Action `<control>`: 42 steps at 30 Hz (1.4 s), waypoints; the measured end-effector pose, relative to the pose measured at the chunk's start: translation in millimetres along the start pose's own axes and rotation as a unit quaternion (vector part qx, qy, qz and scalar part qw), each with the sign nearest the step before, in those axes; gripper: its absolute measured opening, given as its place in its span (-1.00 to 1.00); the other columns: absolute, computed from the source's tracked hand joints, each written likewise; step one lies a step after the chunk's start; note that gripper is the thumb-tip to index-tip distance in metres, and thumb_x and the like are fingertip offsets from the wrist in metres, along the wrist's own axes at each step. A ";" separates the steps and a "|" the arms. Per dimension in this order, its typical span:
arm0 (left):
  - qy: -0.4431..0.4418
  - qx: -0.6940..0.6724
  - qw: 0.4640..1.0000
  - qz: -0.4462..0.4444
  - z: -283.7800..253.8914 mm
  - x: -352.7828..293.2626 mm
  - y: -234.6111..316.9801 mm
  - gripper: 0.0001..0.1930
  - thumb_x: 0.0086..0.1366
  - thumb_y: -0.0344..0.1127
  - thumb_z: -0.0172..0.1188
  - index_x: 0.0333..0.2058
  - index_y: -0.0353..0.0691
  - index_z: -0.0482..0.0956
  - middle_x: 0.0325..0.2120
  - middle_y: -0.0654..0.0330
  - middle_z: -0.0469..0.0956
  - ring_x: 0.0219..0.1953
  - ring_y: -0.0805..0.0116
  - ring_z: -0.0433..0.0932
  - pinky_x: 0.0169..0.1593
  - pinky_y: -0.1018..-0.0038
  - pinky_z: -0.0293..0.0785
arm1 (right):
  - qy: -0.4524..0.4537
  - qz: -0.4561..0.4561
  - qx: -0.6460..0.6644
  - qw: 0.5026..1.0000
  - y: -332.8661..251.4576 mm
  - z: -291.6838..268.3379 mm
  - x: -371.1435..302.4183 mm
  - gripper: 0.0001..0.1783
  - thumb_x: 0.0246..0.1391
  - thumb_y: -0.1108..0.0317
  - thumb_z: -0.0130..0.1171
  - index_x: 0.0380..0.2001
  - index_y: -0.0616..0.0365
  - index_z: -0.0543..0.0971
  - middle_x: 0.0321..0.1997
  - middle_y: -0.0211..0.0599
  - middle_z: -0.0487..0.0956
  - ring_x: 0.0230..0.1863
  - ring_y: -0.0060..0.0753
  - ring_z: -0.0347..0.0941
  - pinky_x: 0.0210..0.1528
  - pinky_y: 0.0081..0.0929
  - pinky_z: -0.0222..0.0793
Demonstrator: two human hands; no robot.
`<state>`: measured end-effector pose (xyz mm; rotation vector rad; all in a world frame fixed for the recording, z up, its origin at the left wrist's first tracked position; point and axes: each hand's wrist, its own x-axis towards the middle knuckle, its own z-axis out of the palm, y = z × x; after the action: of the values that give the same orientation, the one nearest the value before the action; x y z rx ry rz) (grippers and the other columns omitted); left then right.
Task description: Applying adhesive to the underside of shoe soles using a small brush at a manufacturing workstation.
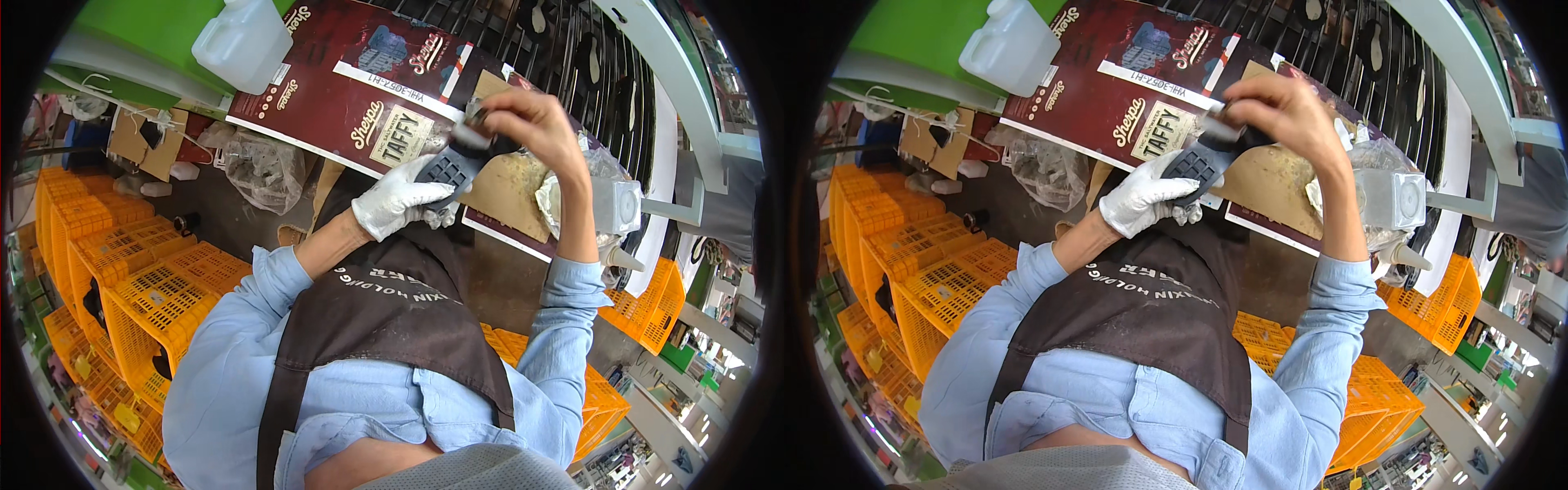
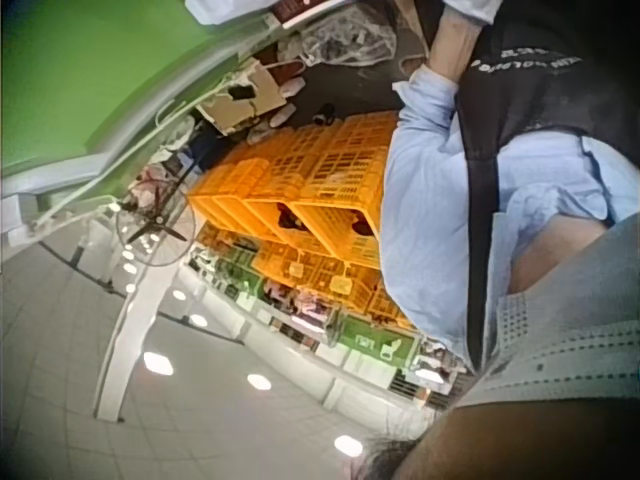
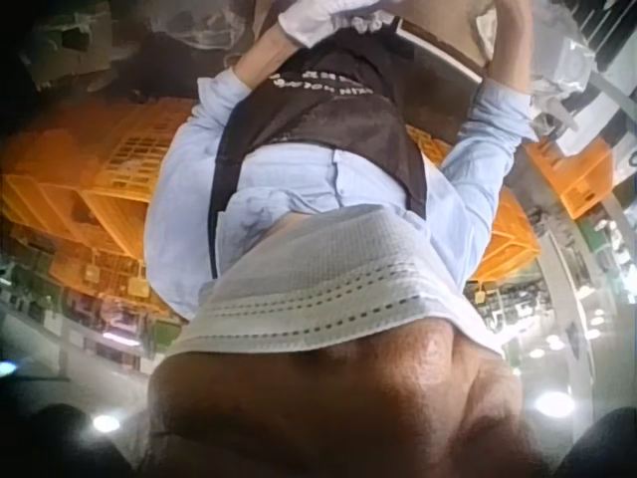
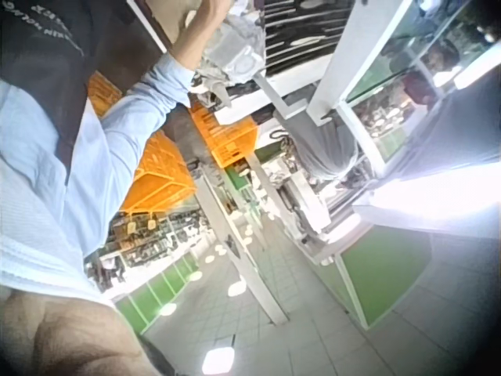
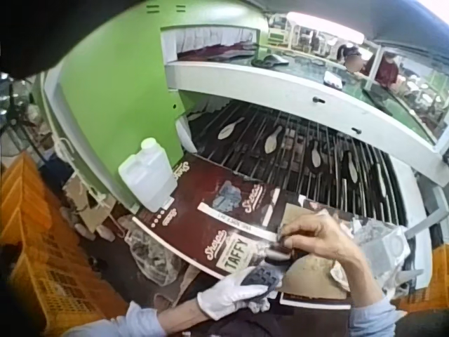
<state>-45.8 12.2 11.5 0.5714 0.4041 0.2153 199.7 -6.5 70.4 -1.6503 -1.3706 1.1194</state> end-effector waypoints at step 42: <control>-0.105 -0.007 0.994 0.029 8.7 -1.3 1.0 -0.50 0.27 -0.42 0.14 0.18 -0.29 0.25 -0.13 0.11 0.50 -0.08 0.31 0.57 -0.03 0.46 0.53 | 0.134 -0.180 -0.171 0.959 -19.0 23.3 -91.0 -0.72 -0.11 0.61 0.32 -0.25 0.25 0.58 -0.32 -0.27 0.57 -0.43 -0.50 0.50 -0.41 -0.58 0.39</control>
<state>-43.3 8.4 19.1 0.5858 0.1825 0.2114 165.4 -92.5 95.1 -1.6232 -1.6613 0.4484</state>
